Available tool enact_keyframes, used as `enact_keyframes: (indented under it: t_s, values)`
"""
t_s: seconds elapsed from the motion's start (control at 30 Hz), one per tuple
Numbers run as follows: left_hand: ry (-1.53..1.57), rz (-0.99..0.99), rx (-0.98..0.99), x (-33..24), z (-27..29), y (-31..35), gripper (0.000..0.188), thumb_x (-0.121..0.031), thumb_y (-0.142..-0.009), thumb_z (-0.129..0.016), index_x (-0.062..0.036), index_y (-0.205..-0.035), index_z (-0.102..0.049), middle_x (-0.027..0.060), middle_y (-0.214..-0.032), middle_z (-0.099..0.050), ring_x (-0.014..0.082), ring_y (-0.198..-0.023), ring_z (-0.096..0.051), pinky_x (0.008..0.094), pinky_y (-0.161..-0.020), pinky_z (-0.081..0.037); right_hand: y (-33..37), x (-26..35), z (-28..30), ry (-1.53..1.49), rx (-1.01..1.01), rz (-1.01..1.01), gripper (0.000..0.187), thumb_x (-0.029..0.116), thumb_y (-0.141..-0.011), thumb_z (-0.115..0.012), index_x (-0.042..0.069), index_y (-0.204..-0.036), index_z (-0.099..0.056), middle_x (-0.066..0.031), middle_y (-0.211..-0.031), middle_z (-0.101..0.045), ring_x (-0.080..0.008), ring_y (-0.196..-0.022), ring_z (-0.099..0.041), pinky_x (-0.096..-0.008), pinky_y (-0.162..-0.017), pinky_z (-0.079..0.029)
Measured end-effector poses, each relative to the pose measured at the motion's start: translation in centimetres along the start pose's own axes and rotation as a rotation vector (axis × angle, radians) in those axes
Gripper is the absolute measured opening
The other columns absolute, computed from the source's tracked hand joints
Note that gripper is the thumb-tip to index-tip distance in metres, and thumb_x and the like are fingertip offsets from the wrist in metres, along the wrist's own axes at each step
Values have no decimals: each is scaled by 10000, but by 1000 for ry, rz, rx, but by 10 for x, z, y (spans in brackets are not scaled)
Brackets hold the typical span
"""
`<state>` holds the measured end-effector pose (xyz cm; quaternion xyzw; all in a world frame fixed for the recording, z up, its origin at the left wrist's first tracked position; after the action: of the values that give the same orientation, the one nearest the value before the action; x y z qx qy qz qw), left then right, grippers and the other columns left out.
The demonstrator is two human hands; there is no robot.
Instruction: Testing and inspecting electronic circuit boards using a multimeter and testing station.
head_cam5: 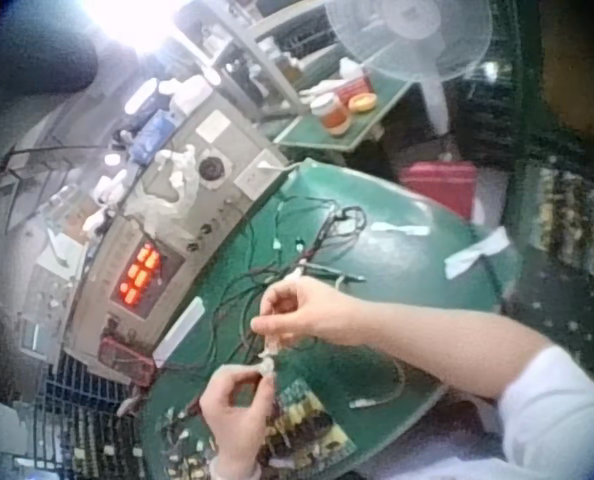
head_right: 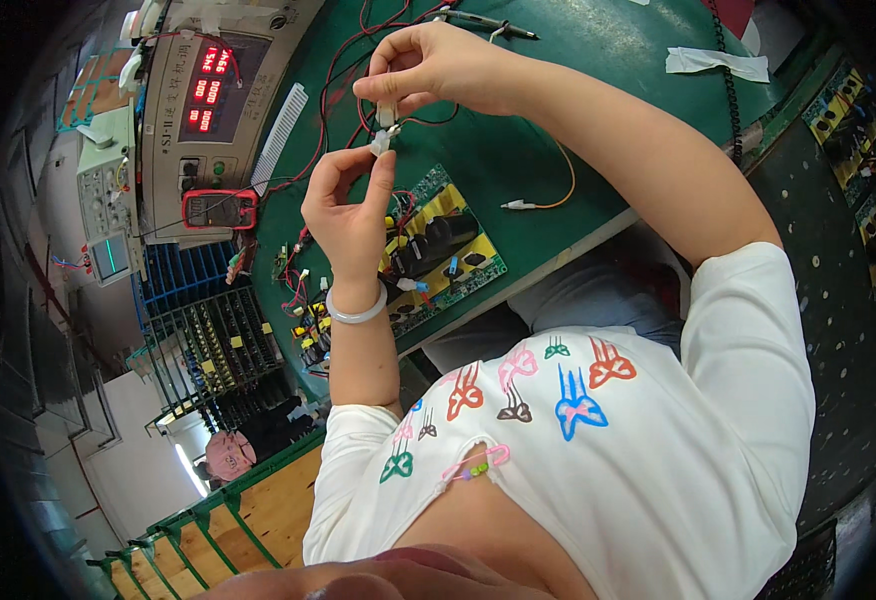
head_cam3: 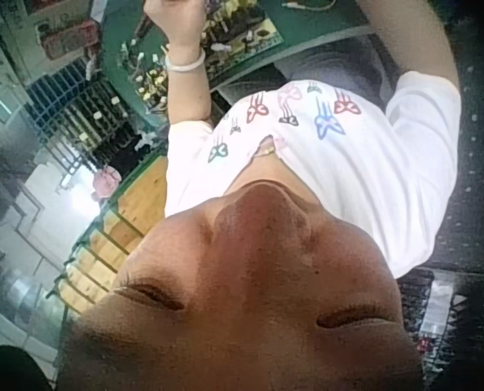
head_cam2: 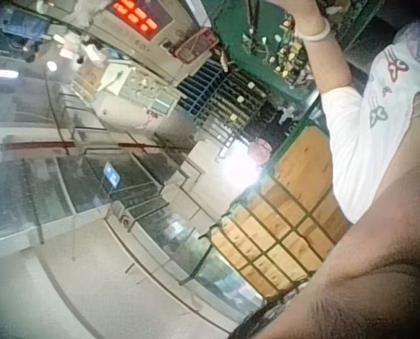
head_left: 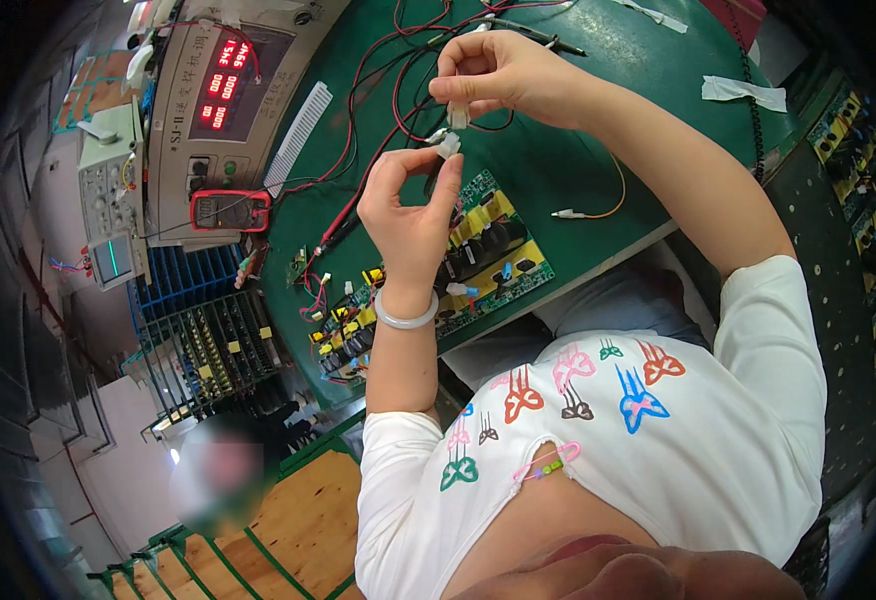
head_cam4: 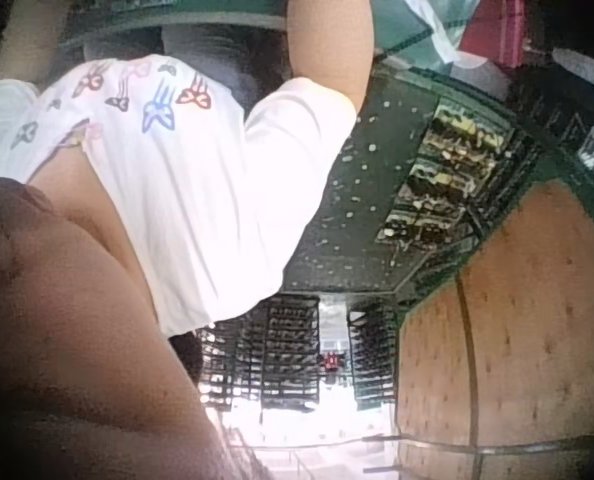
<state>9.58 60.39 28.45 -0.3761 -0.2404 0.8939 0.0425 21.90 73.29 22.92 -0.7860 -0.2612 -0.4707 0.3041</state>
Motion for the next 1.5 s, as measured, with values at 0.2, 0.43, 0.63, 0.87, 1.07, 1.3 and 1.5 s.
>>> enact_keyframes:
  t_s: [0.2, 0.43, 0.63, 0.87, 1.07, 1.3, 1.5]
  values:
    - [-147, -118, -20, -11, -4, -2, 151, -26, -782, -825, 13, -846, -694, 97, -763, -670, 206, -685, -647, 316, -656, -499, 1, -1, -2, 35, -57, 38, 250, 263, -889, -822, 97, -923, -639, 6, -873, -680, -72, -805, -661, -240, -772, -554]
    - [43, 86, 65, 1, -7, -6, 125, -51, -858, -782, 33, -910, -705, 83, -832, -691, 162, -772, -667, 288, -742, -523, 1, 5, 0, 24, -58, 101, 228, 206, -885, -823, 91, -917, -629, 9, -870, -674, -80, -821, -666, -243, -775, -556]
    - [191, 288, 114, 13, -9, -1, 161, -94, -929, -747, 46, -992, -700, 57, -921, -694, 123, -871, -657, 279, -846, -529, 1, 5, -2, 14, -55, 123, 224, 194, -887, -821, 89, -919, -626, 14, -873, -669, -75, -823, -661, -241, -769, -552]
    - [174, 309, 115, 15, -10, 0, 193, -136, -946, -744, 45, -995, -698, 53, -911, -700, 114, -863, -650, 269, -847, -521, 2, 5, 0, 40, -83, 116, 226, 200, -892, -819, 93, -919, -622, 15, -870, -668, -71, -815, -658, -239, -755, -548]
    - [165, 315, 120, 15, -12, 0, 200, -145, -952, -740, 45, -998, -697, 47, -908, -700, 108, -865, -646, 260, -834, -516, 0, 3, 1, 72, -103, 117, 229, 199, -891, -820, 92, -916, -619, 20, -846, -666, -66, -792, -656, -230, -723, -542]
    - [194, 337, 96, 18, -11, 1, 209, -152, -963, -730, 50, -1004, -693, 43, -905, -694, 102, -853, -639, 250, -807, -509, -1, 2, 2, 70, -119, 118, 231, 205, -891, -821, 89, -909, -622, 16, -820, -664, -61, -767, -648, -224, -675, -521]
    - [188, 292, 99, 17, -13, 0, 223, -179, -994, -703, 42, -1022, -708, 45, -881, -707, 97, -817, -642, 237, -763, -495, 1, 2, -1, 75, -110, 117, 238, 225, -892, -820, 88, -911, -626, 21, -843, -664, -68, -778, -648, -227, -705, -528]
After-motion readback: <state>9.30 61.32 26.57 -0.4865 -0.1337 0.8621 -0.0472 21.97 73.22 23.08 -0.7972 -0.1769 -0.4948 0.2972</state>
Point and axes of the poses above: each hand's wrist, its own y-axis away from the middle knuckle, its own z-axis out of the back of the hand, x = y × z, the point moved 6 cm from there along -y, towards the middle knuckle
